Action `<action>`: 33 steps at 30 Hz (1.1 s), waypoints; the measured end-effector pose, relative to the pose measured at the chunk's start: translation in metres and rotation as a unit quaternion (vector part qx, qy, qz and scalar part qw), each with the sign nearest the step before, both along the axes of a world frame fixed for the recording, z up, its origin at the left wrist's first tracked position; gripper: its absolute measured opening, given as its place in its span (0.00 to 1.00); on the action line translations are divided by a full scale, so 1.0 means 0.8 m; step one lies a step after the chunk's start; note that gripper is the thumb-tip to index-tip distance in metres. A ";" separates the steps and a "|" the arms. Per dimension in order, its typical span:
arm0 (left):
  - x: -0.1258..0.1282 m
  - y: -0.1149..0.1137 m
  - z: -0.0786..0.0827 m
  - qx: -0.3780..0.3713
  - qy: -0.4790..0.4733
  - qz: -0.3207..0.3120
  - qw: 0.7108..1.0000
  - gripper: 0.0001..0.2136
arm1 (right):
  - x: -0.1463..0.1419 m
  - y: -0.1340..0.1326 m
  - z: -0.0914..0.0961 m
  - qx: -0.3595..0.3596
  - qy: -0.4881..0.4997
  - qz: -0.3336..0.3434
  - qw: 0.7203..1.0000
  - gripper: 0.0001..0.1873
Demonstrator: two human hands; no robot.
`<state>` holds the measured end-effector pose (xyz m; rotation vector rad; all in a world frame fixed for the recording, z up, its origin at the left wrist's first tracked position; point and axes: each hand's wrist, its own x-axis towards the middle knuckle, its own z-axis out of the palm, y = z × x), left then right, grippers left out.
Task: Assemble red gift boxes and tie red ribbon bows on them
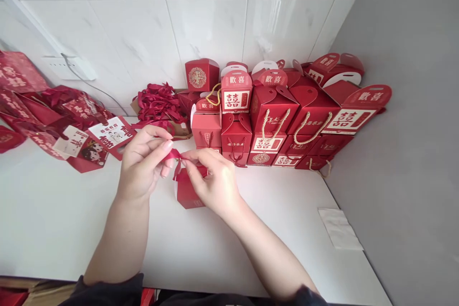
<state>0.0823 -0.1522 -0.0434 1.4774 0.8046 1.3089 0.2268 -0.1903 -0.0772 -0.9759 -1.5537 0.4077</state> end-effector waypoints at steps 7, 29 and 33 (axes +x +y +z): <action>0.010 0.003 -0.006 -0.027 0.018 -0.036 0.999 0.07 | 0.003 0.005 -0.004 -0.030 0.038 0.020 0.999 0.09; 0.013 0.022 -0.027 0.047 0.198 -0.047 0.978 0.10 | 0.029 0.020 -0.003 -0.081 0.111 0.011 0.990 0.14; 0.015 0.025 -0.029 0.072 0.157 -0.034 0.984 0.10 | 0.028 0.021 -0.003 -0.088 0.124 0.014 0.988 0.12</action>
